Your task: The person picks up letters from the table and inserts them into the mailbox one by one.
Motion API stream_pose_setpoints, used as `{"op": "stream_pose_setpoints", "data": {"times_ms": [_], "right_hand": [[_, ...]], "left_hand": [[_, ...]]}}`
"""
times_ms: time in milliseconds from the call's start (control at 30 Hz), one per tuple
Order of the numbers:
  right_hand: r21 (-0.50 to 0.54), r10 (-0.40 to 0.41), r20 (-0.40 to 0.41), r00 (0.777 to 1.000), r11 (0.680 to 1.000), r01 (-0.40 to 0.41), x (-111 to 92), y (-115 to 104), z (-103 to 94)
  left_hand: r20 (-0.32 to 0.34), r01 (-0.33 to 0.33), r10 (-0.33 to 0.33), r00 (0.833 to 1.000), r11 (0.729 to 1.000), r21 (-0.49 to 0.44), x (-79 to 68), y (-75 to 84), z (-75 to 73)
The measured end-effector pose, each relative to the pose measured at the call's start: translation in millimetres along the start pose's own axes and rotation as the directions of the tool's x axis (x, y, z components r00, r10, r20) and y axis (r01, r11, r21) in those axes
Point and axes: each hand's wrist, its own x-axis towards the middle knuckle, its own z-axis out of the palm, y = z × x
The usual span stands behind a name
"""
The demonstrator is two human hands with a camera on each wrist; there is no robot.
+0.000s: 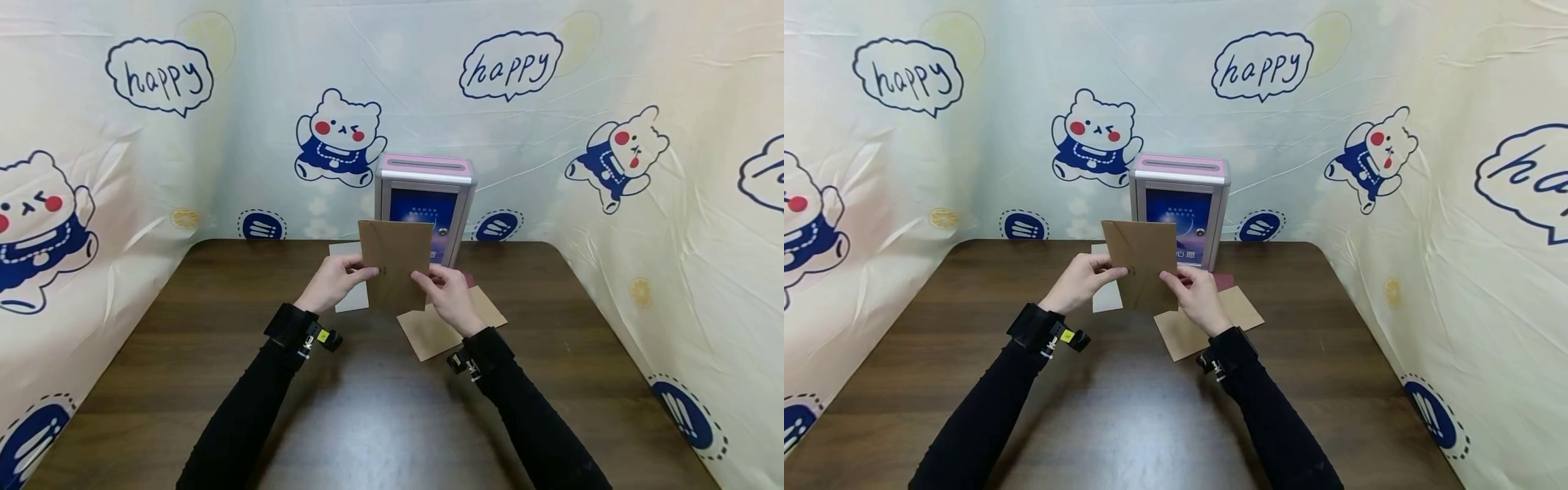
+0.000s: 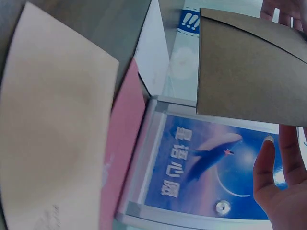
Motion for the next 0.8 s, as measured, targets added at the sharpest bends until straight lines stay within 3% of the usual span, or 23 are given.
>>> {"op": "stream_pose_setpoints", "data": {"times_ms": [200, 400, 600, 800], "right_hand": [[-0.062, -0.082, -0.004, 0.997, 0.995, 0.082, 18, -13, -17.2], [-0.093, -0.100, 0.039, 0.994, 0.990, 0.104, 47, -14, -44.5], [-0.140, -0.161, 0.039, 0.986, 0.976, 0.165, 73, -43, -67.7], [-0.251, -0.208, 0.037, 0.978, 0.945, 0.210, 98, -78, -89.1]], "left_hand": [[-0.002, -0.061, 0.061, 0.998, 0.998, 0.025, 16.8, 25.6, -15.1], [-0.021, -0.137, 0.137, 0.990, 0.991, 0.013, 37.9, 57.3, -32.5], [-0.087, -0.199, 0.196, 0.977, 0.980, -0.027, 59.3, 87.9, -46.5], [-0.122, -0.227, 0.223, 0.967, 0.974, -0.022, 81.4, 115.6, -64.8]]}}
